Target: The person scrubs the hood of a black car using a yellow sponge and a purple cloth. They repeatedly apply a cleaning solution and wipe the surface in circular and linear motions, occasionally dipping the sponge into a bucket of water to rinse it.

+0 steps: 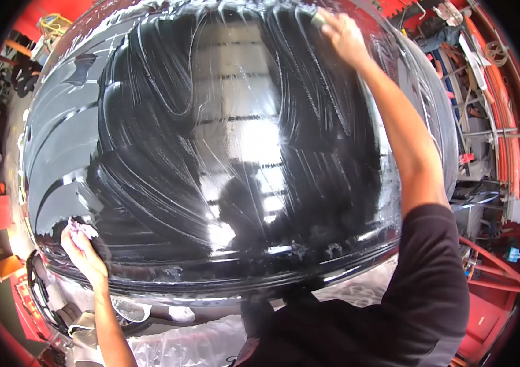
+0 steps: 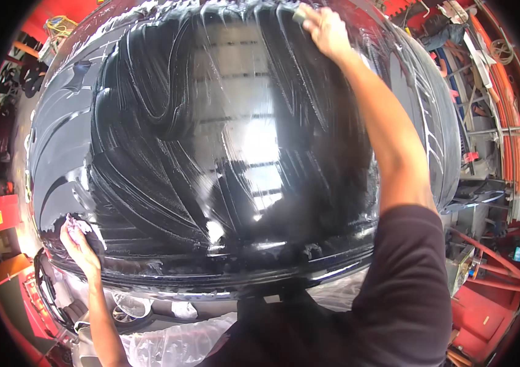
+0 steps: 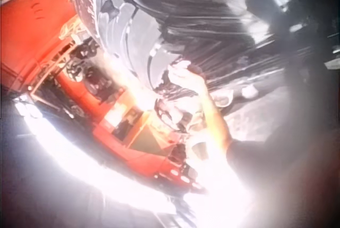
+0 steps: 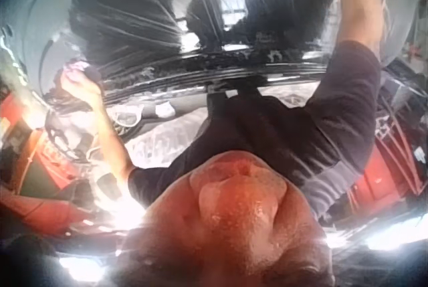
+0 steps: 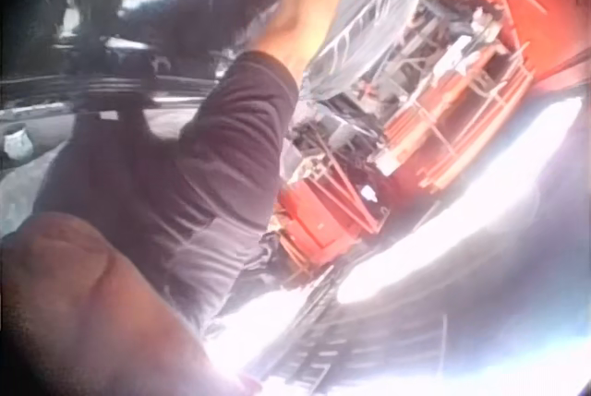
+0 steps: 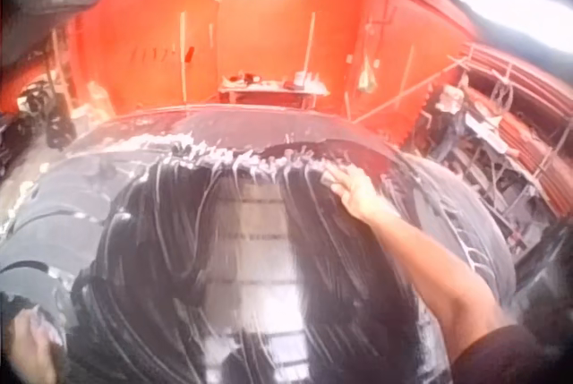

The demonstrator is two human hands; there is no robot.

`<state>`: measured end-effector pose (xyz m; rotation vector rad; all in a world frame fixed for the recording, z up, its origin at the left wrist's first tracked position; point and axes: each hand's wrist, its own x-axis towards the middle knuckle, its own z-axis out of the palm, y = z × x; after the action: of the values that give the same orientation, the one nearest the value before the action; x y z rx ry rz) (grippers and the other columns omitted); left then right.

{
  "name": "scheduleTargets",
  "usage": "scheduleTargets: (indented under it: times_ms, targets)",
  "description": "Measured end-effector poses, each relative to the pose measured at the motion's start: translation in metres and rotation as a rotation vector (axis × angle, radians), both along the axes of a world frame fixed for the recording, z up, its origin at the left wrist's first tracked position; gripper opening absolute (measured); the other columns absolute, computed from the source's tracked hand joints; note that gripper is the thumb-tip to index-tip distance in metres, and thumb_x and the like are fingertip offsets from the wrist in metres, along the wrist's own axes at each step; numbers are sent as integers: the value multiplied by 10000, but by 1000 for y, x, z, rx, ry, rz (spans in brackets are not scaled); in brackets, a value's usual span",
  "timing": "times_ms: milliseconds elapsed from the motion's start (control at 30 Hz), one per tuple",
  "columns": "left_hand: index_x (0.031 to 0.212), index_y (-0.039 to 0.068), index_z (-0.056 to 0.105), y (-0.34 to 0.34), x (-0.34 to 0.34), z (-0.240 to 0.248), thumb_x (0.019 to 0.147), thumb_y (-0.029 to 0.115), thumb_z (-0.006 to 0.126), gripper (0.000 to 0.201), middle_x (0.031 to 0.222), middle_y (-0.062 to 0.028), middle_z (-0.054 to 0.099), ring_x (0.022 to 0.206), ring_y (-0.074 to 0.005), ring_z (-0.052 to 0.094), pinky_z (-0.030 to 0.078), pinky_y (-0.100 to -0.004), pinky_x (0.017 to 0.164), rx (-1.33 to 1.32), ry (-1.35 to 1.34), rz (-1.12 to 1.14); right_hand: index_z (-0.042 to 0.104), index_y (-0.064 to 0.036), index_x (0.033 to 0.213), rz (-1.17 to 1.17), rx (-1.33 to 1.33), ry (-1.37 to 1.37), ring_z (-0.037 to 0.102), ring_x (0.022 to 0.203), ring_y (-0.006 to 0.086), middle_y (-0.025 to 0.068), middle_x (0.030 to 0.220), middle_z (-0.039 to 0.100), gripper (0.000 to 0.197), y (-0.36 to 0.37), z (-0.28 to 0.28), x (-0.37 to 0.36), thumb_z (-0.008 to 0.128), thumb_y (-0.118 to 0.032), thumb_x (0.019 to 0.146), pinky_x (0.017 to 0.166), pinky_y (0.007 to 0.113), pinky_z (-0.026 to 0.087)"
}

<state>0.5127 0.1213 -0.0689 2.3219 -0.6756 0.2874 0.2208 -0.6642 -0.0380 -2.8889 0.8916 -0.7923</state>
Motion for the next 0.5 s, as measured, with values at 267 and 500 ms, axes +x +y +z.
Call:
scheduleTargets:
  times_ms: [267, 500]
  targets:
    - [1465, -39, 538, 19, -21, 23, 1119, 144, 563, 392, 1410, -195, 582, 1310, -322, 565, 409, -426, 1165, 49, -68, 71, 687, -115, 1449, 646, 143, 62, 537, 1336, 465, 237, 1396, 656, 486, 212, 10, -129, 654, -239, 981, 1129, 549, 433]
    - [1426, -62, 543, -32, -3, -2, 1111, 152, 597, 385, 1446, -216, 563, 1358, -349, 538, 379, -438, 1195, -1, -49, -54, 485, -21, 1543, -6, -259, 66, 622, 1249, 417, 241, 1419, 667, 562, -12, -10, 71, 643, -102, 1009, 1062, 440, 490]
